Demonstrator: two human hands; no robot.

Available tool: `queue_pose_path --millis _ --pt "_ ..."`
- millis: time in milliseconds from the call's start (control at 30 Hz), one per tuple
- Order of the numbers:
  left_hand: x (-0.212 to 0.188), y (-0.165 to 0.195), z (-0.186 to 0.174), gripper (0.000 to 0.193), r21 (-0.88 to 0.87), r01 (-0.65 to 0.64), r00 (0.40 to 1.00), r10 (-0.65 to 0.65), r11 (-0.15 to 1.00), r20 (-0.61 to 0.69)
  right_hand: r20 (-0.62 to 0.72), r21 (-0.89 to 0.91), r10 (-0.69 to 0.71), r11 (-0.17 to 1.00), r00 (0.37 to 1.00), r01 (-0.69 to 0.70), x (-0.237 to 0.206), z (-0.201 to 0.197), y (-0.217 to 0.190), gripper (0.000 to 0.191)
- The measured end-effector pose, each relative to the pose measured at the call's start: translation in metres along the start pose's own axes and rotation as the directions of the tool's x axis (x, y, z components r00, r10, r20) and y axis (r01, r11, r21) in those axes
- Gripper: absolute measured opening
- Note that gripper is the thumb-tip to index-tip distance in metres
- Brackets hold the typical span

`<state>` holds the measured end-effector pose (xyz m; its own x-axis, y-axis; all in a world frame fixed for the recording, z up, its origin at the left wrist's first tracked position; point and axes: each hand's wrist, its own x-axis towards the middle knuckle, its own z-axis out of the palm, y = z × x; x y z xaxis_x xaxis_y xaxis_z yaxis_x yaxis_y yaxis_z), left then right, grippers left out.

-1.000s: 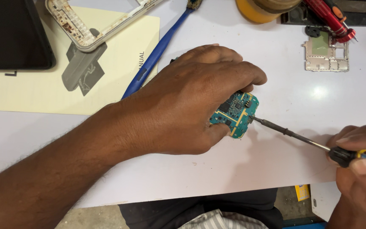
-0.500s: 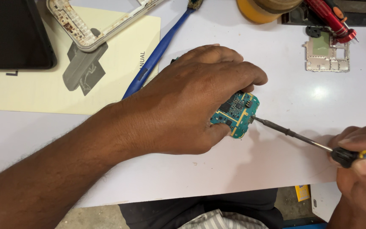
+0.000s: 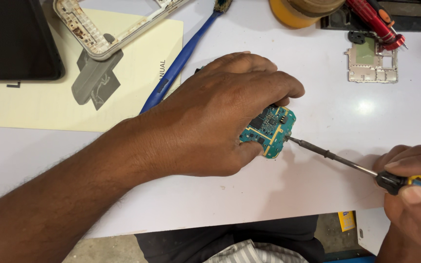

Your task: The person solders a disassembled phone motherboard on a cluttered repair workbench. They clean the soldering iron tip with a brush, hold the board steady with one hand, feed solder wire from a green spool to the iron tip, apply solder to points on the board, and later dip a small screwdriver into a flux jar.

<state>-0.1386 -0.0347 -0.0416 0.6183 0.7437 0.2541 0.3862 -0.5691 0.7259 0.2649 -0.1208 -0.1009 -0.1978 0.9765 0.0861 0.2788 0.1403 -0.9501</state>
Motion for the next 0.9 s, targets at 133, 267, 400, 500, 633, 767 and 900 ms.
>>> queue_pose_path --millis 133,267,400,500,633,767,900 --pt "-0.0004 -0.0011 0.0005 0.068 0.010 -0.006 1.000 0.006 1.000 0.002 -0.003 -0.010 -0.025 1.000 1.000 0.025 0.0017 0.0024 -0.0003 0.024" --pt "-0.0003 -0.0028 0.0015 0.068 0.015 -0.002 1.000 0.002 1.000 0.008 -0.001 -0.027 0.005 1.000 1.000 -0.005 0.0047 0.0020 0.0020 0.025" --pt "0.0000 -0.0032 0.0007 0.068 0.022 -0.013 1.000 0.013 1.000 0.004 0.006 -0.031 -0.057 0.998 0.998 0.057 0.0063 0.0047 0.0035 0.025" --pt "0.0004 -0.0025 0.0002 0.067 0.033 -0.026 1.000 0.026 0.999 -0.001 0.008 -0.066 -0.035 0.997 0.999 0.036 0.0066 0.0057 0.0015 0.026" --pt "0.0000 -0.0021 -0.0002 0.067 0.019 0.004 1.000 -0.004 1.000 0.015 -0.024 -0.080 -0.019 0.997 1.000 0.017 0.0056 0.0069 0.0008 0.025" --pt "0.0003 -0.0030 0.0008 0.067 0.049 -0.045 0.999 0.045 0.998 -0.009 -0.017 -0.077 -0.029 0.997 0.999 0.027 0.0070 0.0085 0.0033 0.025" --pt "-0.0012 -0.0036 0.0018 0.066 0.042 -0.031 0.999 0.031 0.999 -0.009 0.001 -0.069 -0.028 0.997 1.000 0.028 0.0077 0.0084 0.0020 0.025"
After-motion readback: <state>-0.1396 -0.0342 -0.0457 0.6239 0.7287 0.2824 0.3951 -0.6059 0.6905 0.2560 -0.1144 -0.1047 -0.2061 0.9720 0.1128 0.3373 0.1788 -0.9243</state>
